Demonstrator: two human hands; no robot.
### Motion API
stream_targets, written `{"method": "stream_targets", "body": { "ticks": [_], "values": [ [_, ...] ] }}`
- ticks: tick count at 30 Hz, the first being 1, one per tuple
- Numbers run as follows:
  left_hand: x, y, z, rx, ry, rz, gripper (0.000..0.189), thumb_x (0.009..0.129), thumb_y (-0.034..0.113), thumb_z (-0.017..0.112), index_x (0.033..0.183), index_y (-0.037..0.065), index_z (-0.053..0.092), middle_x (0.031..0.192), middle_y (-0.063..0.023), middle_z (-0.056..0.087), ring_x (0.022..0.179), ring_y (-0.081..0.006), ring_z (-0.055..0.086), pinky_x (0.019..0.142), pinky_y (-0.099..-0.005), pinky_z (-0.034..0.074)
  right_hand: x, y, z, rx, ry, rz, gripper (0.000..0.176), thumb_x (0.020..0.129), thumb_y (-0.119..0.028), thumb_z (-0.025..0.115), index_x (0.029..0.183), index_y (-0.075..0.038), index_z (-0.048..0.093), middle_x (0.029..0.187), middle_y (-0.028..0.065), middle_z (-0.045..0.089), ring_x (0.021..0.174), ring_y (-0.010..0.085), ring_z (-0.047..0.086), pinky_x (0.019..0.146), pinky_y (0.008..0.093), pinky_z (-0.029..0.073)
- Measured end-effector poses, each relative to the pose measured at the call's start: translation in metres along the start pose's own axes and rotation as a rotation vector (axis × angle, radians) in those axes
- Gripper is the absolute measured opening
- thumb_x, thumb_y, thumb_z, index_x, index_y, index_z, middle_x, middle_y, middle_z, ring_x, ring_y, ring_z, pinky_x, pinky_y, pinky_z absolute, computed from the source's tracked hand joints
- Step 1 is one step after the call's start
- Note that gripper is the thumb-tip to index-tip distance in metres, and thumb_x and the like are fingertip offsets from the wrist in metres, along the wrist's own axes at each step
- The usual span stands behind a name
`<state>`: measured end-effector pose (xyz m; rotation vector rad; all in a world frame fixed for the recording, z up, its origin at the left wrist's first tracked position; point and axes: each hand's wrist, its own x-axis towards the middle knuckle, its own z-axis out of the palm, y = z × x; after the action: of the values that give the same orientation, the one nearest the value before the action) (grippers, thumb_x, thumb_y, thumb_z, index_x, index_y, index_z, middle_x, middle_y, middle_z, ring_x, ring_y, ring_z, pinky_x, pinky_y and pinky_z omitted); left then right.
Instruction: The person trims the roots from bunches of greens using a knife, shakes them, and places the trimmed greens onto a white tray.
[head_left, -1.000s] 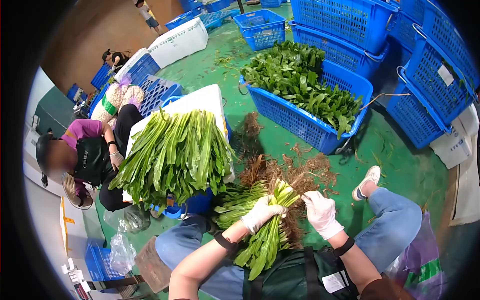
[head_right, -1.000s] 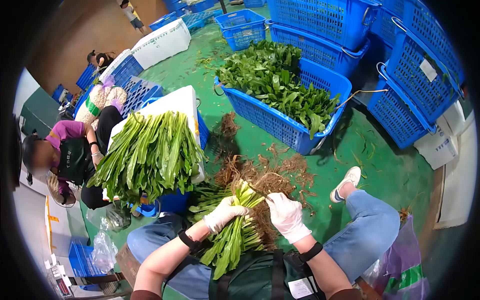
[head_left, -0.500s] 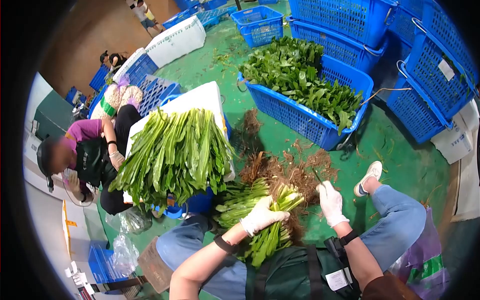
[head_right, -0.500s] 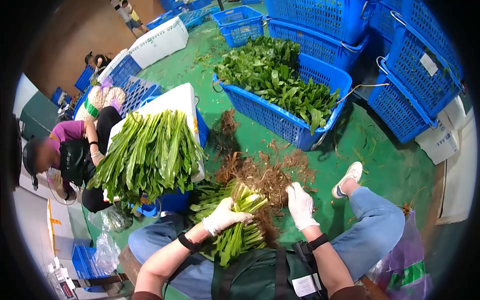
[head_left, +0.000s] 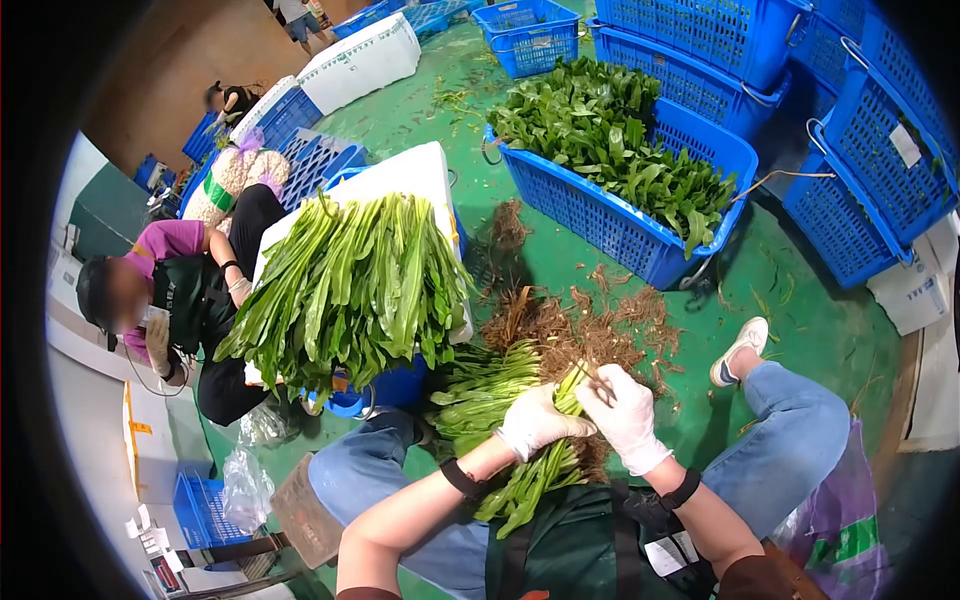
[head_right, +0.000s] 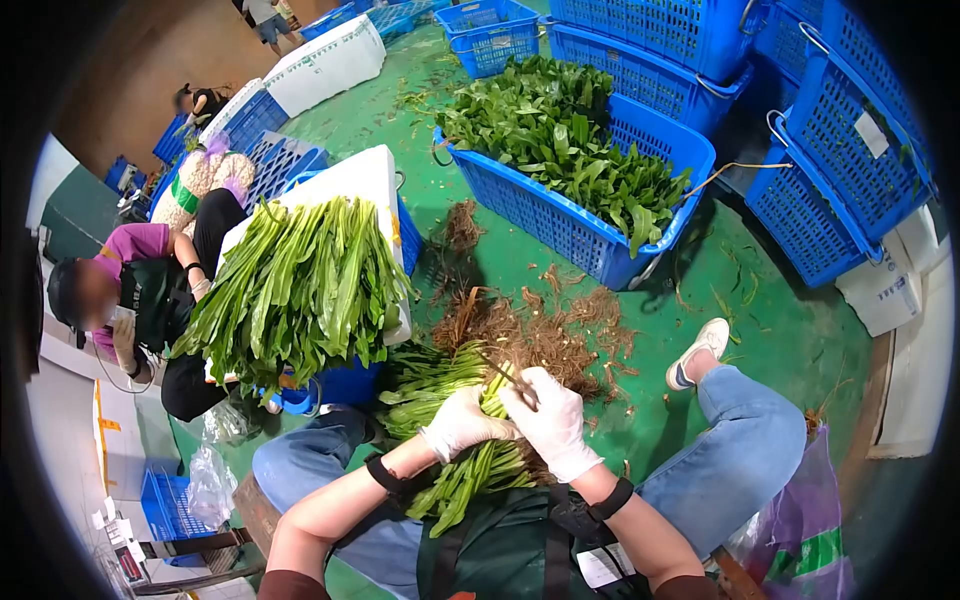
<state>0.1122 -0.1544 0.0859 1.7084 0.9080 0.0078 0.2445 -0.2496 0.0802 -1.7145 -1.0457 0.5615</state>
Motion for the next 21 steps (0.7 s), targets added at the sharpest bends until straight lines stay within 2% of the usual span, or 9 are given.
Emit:
{"method": "stream_targets", "body": {
  "ticks": [1,3,7,11,13,15,16,19,21],
  "values": [
    [0.000,-0.003,0.001,0.000,0.001,0.000,0.054,0.061,0.038,0.084,0.101,0.006,0.067,0.084,-0.0124,0.071,0.075,-0.0227,0.068,0.073,-0.0333,0.053,-0.002,0.002,0.004,0.000,0.000,-0.001,0.027,0.080,-0.020,0.076,0.096,-0.006,0.059,0.062,0.0020,0.056,0.054,0.0106,0.055,0.052,0.0274,0.045],
    [-0.003,0.000,0.001,-0.419,-0.105,0.016,0.048,0.066,0.019,0.087,0.107,0.005,0.065,0.093,-0.0017,0.069,0.081,-0.0108,0.061,0.079,-0.0276,0.051,-0.004,0.003,0.010,0.381,0.174,0.168,0.019,0.085,-0.015,0.071,0.092,-0.003,0.058,0.068,-0.0009,0.058,0.059,0.0068,0.054,0.055,0.0251,0.044],
    [-0.001,-0.005,-0.002,-0.631,-0.313,-0.203,0.047,0.072,0.013,0.083,0.113,0.006,0.063,0.099,-0.0010,0.067,0.085,-0.0102,0.061,0.078,-0.0269,0.050,-0.002,0.003,0.003,0.734,0.268,0.357,0.007,0.091,-0.007,0.062,0.092,-0.006,0.055,0.078,-0.0029,0.054,0.068,0.0046,0.050,0.062,0.0213,0.041],
    [-0.009,0.004,0.005,-0.737,-0.192,-0.130,0.034,0.076,0.010,0.079,0.107,0.005,0.065,0.095,-0.0034,0.068,0.084,-0.0142,0.065,0.076,-0.0286,0.052,-0.002,0.015,0.007,0.609,0.191,0.311,0.013,0.091,-0.008,0.063,0.100,-0.003,0.056,0.086,-0.0007,0.058,0.073,0.0073,0.055,0.067,0.0229,0.045],
    [-0.006,0.002,0.006,-0.929,-0.256,-0.132,0.028,0.078,0.009,0.076,0.104,0.002,0.066,0.094,-0.0087,0.071,0.083,-0.0165,0.068,0.078,-0.0290,0.055,0.001,0.020,-0.002,0.557,0.130,0.262,0.020,0.095,-0.015,0.059,0.109,-0.002,0.056,0.086,0.0016,0.060,0.075,0.0083,0.057,0.068,0.0243,0.047],
    [-0.006,-0.001,-0.003,-0.930,-0.213,-0.359,0.026,0.080,0.008,0.074,0.103,0.001,0.066,0.093,-0.0097,0.070,0.081,-0.0185,0.068,0.076,-0.0302,0.056,0.002,0.024,-0.016,0.215,0.098,0.069,0.029,0.100,-0.024,0.050,0.117,-0.001,0.056,0.085,0.0036,0.061,0.073,0.0077,0.056,0.067,0.0242,0.047],
    [-0.003,-0.005,-0.004,-0.956,-0.186,-0.347,0.024,0.081,0.008,0.074,0.102,0.001,0.066,0.090,-0.0088,0.070,0.076,-0.0171,0.068,0.071,-0.0287,0.056,0.002,0.021,-0.023,0.179,0.067,0.037,0.038,0.102,-0.029,0.042,0.124,0.000,0.055,0.080,0.0041,0.058,0.068,0.0070,0.052,0.065,0.0239,0.045],
    [0.001,-0.007,-0.006,-0.947,-0.161,-0.324,0.018,0.081,0.007,0.073,0.096,0.002,0.063,0.081,-0.0065,0.066,0.069,-0.0153,0.065,0.063,-0.0280,0.055,-0.001,0.033,-0.030,0.328,-0.180,0.115,0.039,0.102,-0.028,0.042,0.128,-0.001,0.055,0.076,0.0032,0.054,0.065,0.0071,0.048,0.062,0.0236,0.042],
    [-0.001,-0.005,-0.006,-0.923,-0.173,-0.303,0.018,0.082,0.007,0.072,0.096,0.002,0.063,0.080,-0.0067,0.065,0.067,-0.0153,0.063,0.061,-0.0280,0.054,-0.003,0.036,-0.023,0.380,-0.200,0.151,0.039,0.102,-0.026,0.045,0.129,0.002,0.054,0.072,0.0018,0.051,0.064,0.0076,0.046,0.061,0.0240,0.040]
  ]
}}
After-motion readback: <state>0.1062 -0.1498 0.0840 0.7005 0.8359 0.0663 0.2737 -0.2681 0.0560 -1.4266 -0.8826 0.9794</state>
